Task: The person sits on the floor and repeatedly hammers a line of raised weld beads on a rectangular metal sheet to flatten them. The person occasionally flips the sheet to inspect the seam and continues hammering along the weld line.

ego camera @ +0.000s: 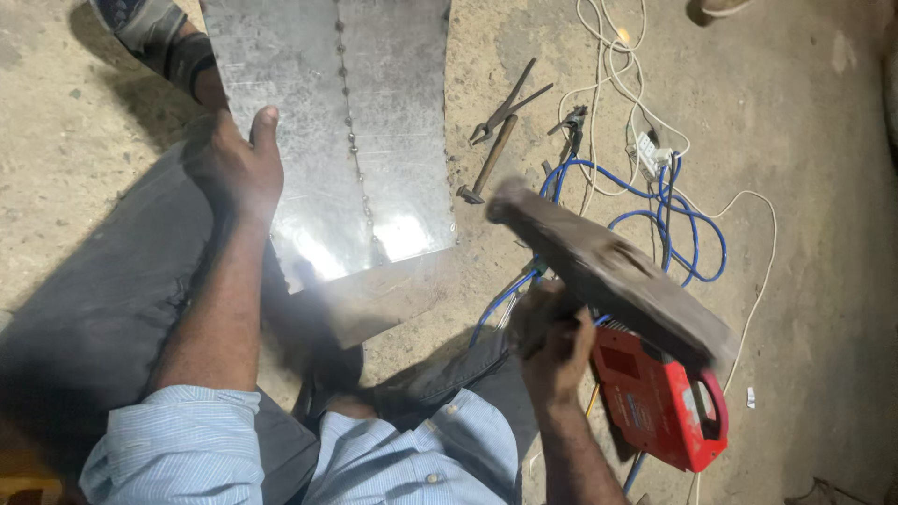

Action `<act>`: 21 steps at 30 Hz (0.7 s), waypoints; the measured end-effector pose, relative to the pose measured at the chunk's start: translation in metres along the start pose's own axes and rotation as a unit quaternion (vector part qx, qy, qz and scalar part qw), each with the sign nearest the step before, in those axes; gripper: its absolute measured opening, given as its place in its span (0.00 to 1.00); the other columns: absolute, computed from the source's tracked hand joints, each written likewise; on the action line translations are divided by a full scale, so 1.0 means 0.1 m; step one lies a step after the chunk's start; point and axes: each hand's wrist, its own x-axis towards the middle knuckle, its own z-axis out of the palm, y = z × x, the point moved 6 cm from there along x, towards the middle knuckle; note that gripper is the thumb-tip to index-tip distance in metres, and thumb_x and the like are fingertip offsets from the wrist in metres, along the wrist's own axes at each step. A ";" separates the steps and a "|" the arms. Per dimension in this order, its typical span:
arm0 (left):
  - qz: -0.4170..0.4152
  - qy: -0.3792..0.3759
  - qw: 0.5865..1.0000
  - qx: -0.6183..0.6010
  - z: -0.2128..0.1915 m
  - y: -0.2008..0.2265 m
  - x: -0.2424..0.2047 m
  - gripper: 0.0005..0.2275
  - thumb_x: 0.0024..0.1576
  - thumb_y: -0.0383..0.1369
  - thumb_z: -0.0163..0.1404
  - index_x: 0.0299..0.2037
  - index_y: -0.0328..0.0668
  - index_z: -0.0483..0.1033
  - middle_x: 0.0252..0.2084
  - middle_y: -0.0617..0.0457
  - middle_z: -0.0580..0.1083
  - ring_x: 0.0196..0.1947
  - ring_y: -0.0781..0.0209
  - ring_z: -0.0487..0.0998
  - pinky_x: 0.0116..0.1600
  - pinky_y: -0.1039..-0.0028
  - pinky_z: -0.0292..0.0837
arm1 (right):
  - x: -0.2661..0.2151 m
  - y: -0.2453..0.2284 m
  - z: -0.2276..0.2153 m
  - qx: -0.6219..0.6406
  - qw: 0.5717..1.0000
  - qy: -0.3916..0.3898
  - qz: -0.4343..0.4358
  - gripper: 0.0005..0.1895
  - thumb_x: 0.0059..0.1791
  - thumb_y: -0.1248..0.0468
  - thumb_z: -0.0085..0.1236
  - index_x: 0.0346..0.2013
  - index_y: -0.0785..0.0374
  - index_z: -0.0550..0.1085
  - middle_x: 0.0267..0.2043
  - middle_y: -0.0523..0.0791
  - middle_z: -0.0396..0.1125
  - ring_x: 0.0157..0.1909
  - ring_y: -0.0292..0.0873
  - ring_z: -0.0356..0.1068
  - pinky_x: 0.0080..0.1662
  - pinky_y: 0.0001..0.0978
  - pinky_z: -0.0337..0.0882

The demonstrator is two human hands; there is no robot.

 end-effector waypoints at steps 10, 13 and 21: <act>-0.030 -0.040 0.994 0.096 -0.14 0.14 0.05 0.22 0.69 0.49 0.49 0.45 0.30 0.74 0.37 0.33 0.78 0.39 0.32 0.80 0.47 0.47 0.70 | -0.02 1.00 0.47 -0.450 0.873 -0.124 0.144 0.20 0.58 0.48 0.48 0.46 0.64 0.70 0.24 0.38 0.58 0.25 0.33 0.57 0.27 0.30 0.59; 0.017 0.017 0.998 0.051 -0.21 0.16 0.05 0.22 0.69 0.48 0.50 0.45 0.27 0.73 0.39 0.30 0.77 0.40 0.29 0.78 0.44 0.48 0.70 | -0.03 0.78 0.38 -0.230 0.951 -0.046 0.199 0.22 0.56 0.44 0.44 0.42 0.60 0.69 0.22 0.36 0.56 0.20 0.30 0.55 0.20 0.26 0.56; -0.018 -0.030 0.995 0.096 -0.10 0.04 0.12 0.23 0.70 0.49 0.48 0.45 0.29 0.74 0.37 0.30 0.77 0.39 0.30 0.79 0.44 0.45 0.70 | -0.10 0.10 0.09 -0.095 0.988 -0.033 -0.120 0.27 0.58 0.38 0.47 0.41 0.61 0.70 0.32 0.41 0.63 0.30 0.35 0.63 0.31 0.28 0.64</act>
